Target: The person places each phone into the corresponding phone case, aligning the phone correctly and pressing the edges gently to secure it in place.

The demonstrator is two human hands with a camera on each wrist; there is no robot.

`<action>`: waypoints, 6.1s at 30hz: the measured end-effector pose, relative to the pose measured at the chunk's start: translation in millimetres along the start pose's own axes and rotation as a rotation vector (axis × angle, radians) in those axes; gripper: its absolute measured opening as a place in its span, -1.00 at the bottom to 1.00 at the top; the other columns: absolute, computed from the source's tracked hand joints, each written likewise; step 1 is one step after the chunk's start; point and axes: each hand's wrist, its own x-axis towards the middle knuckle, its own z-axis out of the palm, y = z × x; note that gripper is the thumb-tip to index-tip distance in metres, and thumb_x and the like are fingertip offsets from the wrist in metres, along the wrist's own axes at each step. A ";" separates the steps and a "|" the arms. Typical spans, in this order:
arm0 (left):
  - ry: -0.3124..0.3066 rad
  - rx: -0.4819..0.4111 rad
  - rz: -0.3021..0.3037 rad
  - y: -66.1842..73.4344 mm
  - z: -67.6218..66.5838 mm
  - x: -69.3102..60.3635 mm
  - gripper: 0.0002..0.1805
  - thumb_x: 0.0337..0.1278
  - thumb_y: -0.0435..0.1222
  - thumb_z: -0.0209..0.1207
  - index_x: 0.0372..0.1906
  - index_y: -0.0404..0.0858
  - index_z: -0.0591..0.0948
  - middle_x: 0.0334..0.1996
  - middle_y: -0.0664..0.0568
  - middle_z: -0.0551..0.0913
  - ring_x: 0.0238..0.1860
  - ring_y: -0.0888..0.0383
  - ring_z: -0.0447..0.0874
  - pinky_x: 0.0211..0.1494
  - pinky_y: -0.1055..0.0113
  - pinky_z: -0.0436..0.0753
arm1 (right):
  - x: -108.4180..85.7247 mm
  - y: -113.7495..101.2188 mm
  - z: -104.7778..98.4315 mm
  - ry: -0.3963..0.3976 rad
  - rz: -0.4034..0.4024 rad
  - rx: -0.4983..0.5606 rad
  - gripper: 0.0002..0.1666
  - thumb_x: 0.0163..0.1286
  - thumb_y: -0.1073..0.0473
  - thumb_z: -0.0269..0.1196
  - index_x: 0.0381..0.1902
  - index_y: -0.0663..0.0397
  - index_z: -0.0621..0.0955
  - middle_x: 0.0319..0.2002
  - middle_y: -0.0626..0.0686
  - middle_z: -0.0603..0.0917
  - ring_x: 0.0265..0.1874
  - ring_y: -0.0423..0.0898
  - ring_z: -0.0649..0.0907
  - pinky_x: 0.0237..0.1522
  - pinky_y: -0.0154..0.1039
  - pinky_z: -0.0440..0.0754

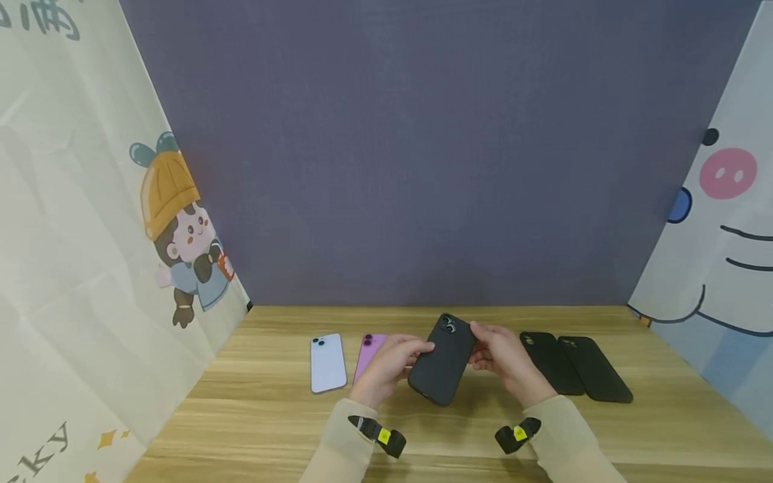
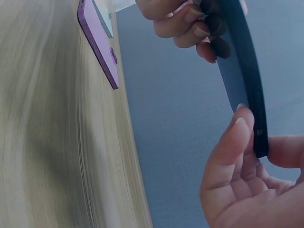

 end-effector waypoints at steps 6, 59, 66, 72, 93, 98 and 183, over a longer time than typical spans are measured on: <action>-0.012 0.007 0.002 0.4 -0.6 -1.3 -0.75 0.15 -0.21 0.33 -0.21 -0.34 0.73 -0.34 0.01 0.72 -0.32 0.13 0.67 -0.20 0.28 0.64 | 1.6 0.7 0.4 0.004 0.000 0.005 -0.61 0.62 0.05 0.07 -0.02 0.35 0.55 -0.54 0.04 0.59 -0.62 -0.12 0.59 -0.49 -0.26 0.61; -0.065 -0.207 0.001 12.2 -13.9 -5.7 -0.70 0.22 -0.30 0.34 -0.02 -0.38 0.63 -0.36 0.01 0.74 -0.51 0.26 0.60 -0.45 0.46 0.51 | -10.0 -12.9 -3.1 0.024 -0.021 0.337 -0.70 0.64 0.07 0.07 -0.24 0.01 0.67 -0.50 -0.06 0.55 -0.60 -0.20 0.44 -0.50 -0.35 0.40; -0.018 -0.204 0.011 11.3 -14.0 -4.8 -0.65 0.24 -0.32 0.34 0.04 -0.45 0.62 -0.32 0.01 0.75 -0.42 0.25 0.66 -0.33 0.42 0.60 | -7.5 -10.0 -2.7 0.027 -0.018 0.353 -0.64 0.64 0.07 0.07 -0.36 -0.02 0.67 -0.53 -0.06 0.56 -0.61 -0.20 0.46 -0.52 -0.37 0.42; 0.074 -0.178 0.054 11.4 -14.7 -2.9 -0.74 0.25 -0.26 0.34 -0.15 -0.41 0.67 -0.45 0.07 0.70 -0.49 0.27 0.60 -0.33 0.43 0.58 | -7.6 -7.5 -3.1 -0.021 -0.014 0.321 -0.70 0.63 0.06 0.07 -0.23 0.00 0.69 -0.50 -0.04 0.59 -0.60 -0.19 0.48 -0.51 -0.36 0.43; 0.096 -0.163 0.079 13.9 -21.1 -1.7 -0.82 0.25 -0.25 0.33 -0.28 -0.32 0.65 -0.52 0.10 0.69 -0.54 0.27 0.56 -0.41 0.44 0.50 | -4.9 -8.7 -6.1 -0.032 -0.002 0.202 -0.58 0.59 -0.06 0.12 0.09 0.19 0.50 -0.49 -0.02 0.55 -0.61 -0.15 0.50 -0.51 -0.33 0.51; 0.083 -0.159 0.084 11.7 -21.5 -0.7 -0.82 0.25 -0.24 0.33 -0.32 -0.29 0.65 -0.51 0.09 0.69 -0.54 0.27 0.56 -0.42 0.44 0.49 | -3.8 -7.7 -7.5 -0.037 -0.014 0.174 -0.61 0.56 -0.13 0.15 -0.06 0.09 0.58 -0.47 -0.04 0.60 -0.58 -0.16 0.50 -0.47 -0.29 0.50; 0.240 -0.277 0.114 16.8 -20.9 0.3 -0.80 0.31 -0.26 0.28 -0.26 -0.36 0.60 -0.55 0.11 0.66 -0.61 0.29 0.49 -0.43 0.46 0.46 | -2.7 -0.3 -2.9 -0.259 -0.020 0.061 -0.61 0.52 -0.11 0.22 -0.26 0.11 0.66 -0.45 -0.01 0.67 -0.51 -0.16 0.61 -0.34 -0.24 0.62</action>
